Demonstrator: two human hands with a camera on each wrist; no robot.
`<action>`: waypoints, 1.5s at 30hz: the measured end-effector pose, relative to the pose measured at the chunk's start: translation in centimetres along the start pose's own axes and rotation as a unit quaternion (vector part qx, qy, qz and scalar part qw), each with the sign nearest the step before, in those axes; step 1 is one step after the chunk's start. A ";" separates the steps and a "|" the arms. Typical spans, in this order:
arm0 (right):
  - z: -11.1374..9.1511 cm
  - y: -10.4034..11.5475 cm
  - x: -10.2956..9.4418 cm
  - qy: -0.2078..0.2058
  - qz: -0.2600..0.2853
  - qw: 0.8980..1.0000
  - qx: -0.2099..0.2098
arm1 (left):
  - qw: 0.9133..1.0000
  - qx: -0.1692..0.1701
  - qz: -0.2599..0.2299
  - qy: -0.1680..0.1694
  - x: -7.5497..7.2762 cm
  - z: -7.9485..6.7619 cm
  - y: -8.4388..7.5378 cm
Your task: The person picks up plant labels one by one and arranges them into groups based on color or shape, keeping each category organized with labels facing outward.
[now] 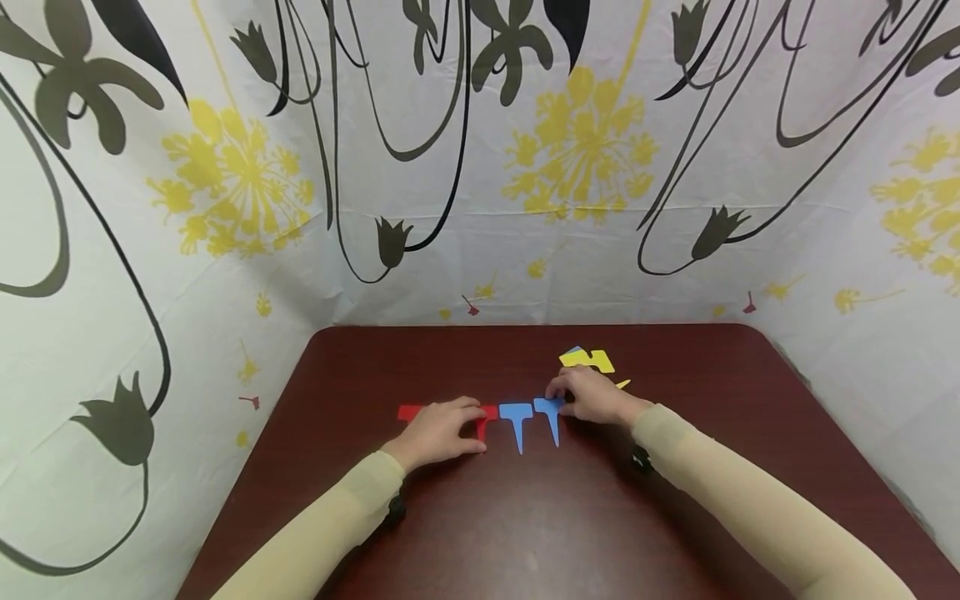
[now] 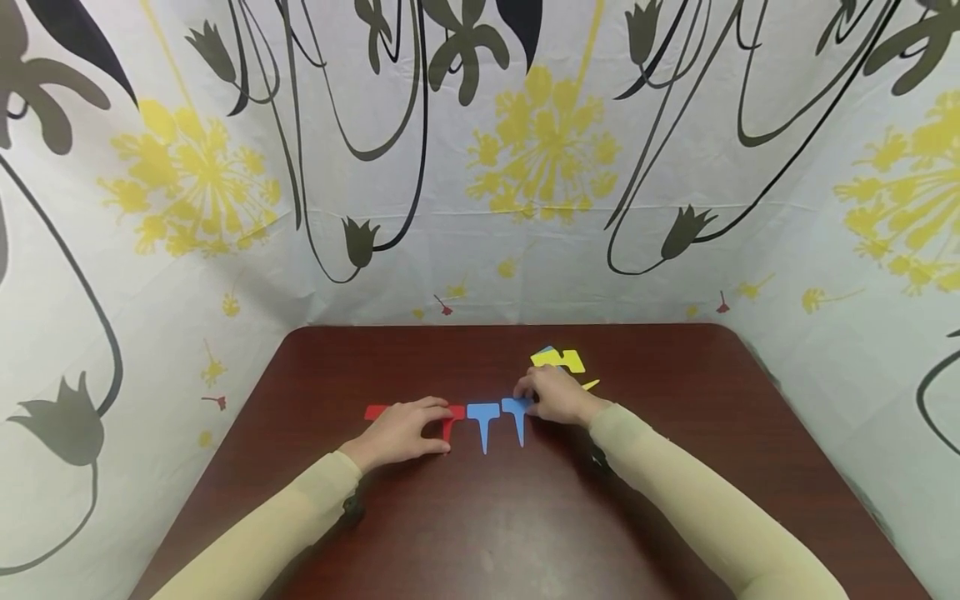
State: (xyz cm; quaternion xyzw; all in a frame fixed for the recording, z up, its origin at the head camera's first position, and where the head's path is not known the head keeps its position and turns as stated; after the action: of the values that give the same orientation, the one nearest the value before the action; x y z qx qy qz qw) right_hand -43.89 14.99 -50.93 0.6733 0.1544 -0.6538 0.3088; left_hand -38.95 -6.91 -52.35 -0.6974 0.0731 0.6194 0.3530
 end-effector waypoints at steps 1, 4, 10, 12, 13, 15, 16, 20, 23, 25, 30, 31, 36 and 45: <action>-0.1 0.0 0.0 -0.001 -0.001 1.000 -0.001 | 1.000 -0.001 -0.001 0.000 0.0 0.0 0.0; -0.4 0.1 0.0 -0.002 -0.002 1.000 0.000 | 1.000 -0.002 -0.002 0.001 0.0 0.0 0.0; -0.8 0.6 0.0 0.008 0.002 1.000 0.003 | 1.000 -0.004 -0.002 0.002 0.0 0.0 0.0; -0.8 0.7 0.0 0.009 0.005 1.000 0.005 | 1.000 -0.004 -0.003 0.001 0.0 0.0 0.0; -0.9 0.7 0.0 0.009 0.007 1.000 0.008 | 1.000 -0.004 -0.002 0.001 0.0 -0.1 0.0; -0.9 0.8 0.0 0.008 0.008 1.000 0.010 | 1.000 -0.002 -0.001 -0.001 0.0 -0.1 0.0; -0.9 0.8 0.0 0.008 0.010 1.000 0.011 | 1.000 -0.002 -0.001 -0.001 0.1 -0.1 0.0; -0.8 0.6 -0.1 0.006 0.025 1.000 0.011 | 1.000 -0.003 -0.007 -0.003 0.2 -0.1 0.0; -0.6 -0.1 -0.5 -0.008 0.034 0.999 0.025 | 1.000 -0.003 -0.013 -0.003 0.2 0.0 0.0; -0.4 -1.0 -0.9 -0.021 0.033 0.998 0.040 | 1.000 0.000 -0.013 -0.006 0.1 0.1 -0.1; -0.4 -4.3 -2.3 -0.042 0.022 0.993 0.110 | 1.000 0.022 -0.009 -0.008 -0.2 0.6 -1.2; -0.4 -5.2 -2.5 -0.045 0.024 0.990 0.128 | 1.000 0.027 -0.008 -0.007 -0.2 0.7 -1.6; 0.4 -8.6 -3.4 -0.050 0.047 0.983 0.171 | 0.999 0.046 0.009 -0.001 0.1 1.5 -3.5; 2.4 -11.1 -3.3 0.007 0.055 0.984 0.168 | 0.998 0.056 0.035 0.015 1.5 2.7 -5.9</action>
State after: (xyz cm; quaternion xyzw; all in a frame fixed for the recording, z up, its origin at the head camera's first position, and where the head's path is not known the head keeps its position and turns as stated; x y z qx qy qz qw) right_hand -52.93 22.64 -49.97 0.7279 0.0075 -0.6475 0.2255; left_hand -37.68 -0.48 -51.31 -0.6829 0.1372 0.6159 0.3681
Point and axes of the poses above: each hand's wrist, its own z-axis towards the middle knuckle, its own x-axis out of the palm, y = z × x, the point moved 9 cm from there along z, towards the middle knuckle, and after that the axes turned 7 degrees about -z, right-handed, at the moved point
